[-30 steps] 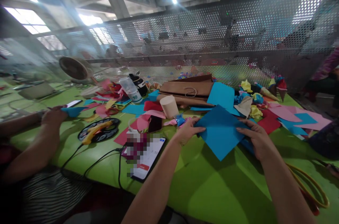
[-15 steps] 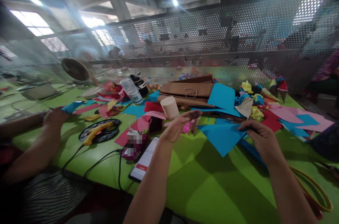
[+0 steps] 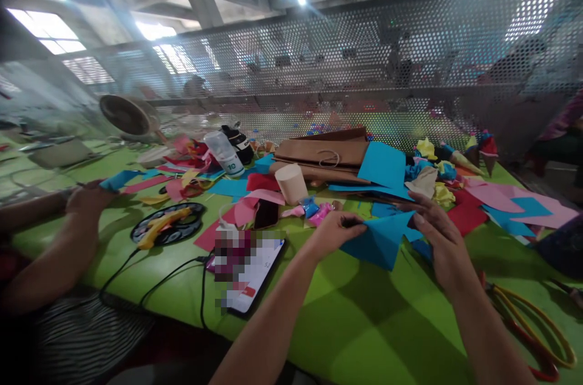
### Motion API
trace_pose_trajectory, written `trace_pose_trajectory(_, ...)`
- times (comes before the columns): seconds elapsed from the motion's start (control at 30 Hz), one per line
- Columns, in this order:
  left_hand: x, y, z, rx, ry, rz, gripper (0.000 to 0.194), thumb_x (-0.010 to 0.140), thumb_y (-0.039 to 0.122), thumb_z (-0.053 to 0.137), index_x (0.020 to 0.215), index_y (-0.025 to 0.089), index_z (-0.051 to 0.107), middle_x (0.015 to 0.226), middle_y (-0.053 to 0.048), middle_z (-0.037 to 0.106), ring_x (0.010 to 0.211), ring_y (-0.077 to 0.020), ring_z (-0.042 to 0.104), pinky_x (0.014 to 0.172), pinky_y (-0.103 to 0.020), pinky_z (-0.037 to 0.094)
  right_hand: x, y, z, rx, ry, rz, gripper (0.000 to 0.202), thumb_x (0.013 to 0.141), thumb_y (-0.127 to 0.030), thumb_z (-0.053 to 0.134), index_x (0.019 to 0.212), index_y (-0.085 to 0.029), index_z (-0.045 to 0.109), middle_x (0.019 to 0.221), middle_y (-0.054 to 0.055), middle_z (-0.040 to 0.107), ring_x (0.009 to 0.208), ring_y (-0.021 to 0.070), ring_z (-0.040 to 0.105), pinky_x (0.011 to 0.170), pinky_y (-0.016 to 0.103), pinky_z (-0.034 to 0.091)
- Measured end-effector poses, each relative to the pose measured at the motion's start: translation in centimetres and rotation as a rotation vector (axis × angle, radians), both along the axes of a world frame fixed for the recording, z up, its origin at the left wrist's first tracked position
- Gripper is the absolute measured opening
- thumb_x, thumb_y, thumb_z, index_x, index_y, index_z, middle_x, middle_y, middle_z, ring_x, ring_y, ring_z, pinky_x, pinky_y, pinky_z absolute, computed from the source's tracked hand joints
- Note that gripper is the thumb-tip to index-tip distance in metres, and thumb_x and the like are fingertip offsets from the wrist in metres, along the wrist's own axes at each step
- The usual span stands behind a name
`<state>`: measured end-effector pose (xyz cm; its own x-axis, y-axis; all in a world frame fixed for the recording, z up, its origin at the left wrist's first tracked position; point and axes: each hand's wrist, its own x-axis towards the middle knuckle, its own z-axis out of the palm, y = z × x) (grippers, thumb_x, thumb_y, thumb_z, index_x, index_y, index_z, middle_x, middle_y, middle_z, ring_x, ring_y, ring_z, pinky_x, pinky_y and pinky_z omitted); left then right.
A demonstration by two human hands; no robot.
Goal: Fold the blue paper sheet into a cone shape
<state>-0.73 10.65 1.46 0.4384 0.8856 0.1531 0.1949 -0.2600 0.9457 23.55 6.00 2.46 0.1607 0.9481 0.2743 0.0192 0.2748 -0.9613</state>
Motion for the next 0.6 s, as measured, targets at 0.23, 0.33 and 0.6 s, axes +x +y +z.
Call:
trace_pose_trajectory(0.23, 1.0, -0.3, -0.4, 0.012, -0.045, 0.041, 0.024, 0.085, 0.039, 0.071, 0.083, 0.015, 0.076, 0.077, -0.002, 0.071, 0.073, -0.0172, 0.060, 0.068, -0.027, 0.042, -2.0, 0.4, -1.7, -0.283, 0.241, 0.057, 0.052, 0.059, -0.049, 0.098, 0.100, -0.025, 0.077, 0.097, 0.005, 0.080, 0.086, 0.0268, 0.074, 0.077, 0.037, 0.060)
trace_pose_trajectory(0.33, 1.3, -0.6, -0.3, 0.015, -0.009, 0.008, 0.022, 0.085, 0.037, 0.072, 0.085, 0.016, 0.076, 0.079, -0.003, 0.072, 0.075, -0.0179, 0.062, 0.070, -0.027, 0.043, -2.5, 0.4, -2.1, -0.330, 0.289, 0.014, 0.047, 0.052, -0.042, 0.102, 0.085, -0.021, 0.076, 0.086, 0.006, 0.080, 0.076, 0.0256, 0.073, 0.075, 0.041, 0.061)
trace_pose_trajectory(0.6, 1.7, -1.0, -0.1, 0.077, 0.029, -0.013, 0.029, 0.093, 0.041, 0.062, 0.085, 0.016, 0.075, 0.081, -0.004, 0.071, 0.080, -0.0194, 0.062, 0.071, -0.027, 0.044, -2.8, 0.2, -1.9, -0.278, 0.319, 0.002, 0.045, 0.052, -0.043, 0.102, 0.083, -0.021, 0.078, 0.079, 0.004, 0.079, 0.070, 0.0226, 0.070, 0.068, 0.036, 0.058)
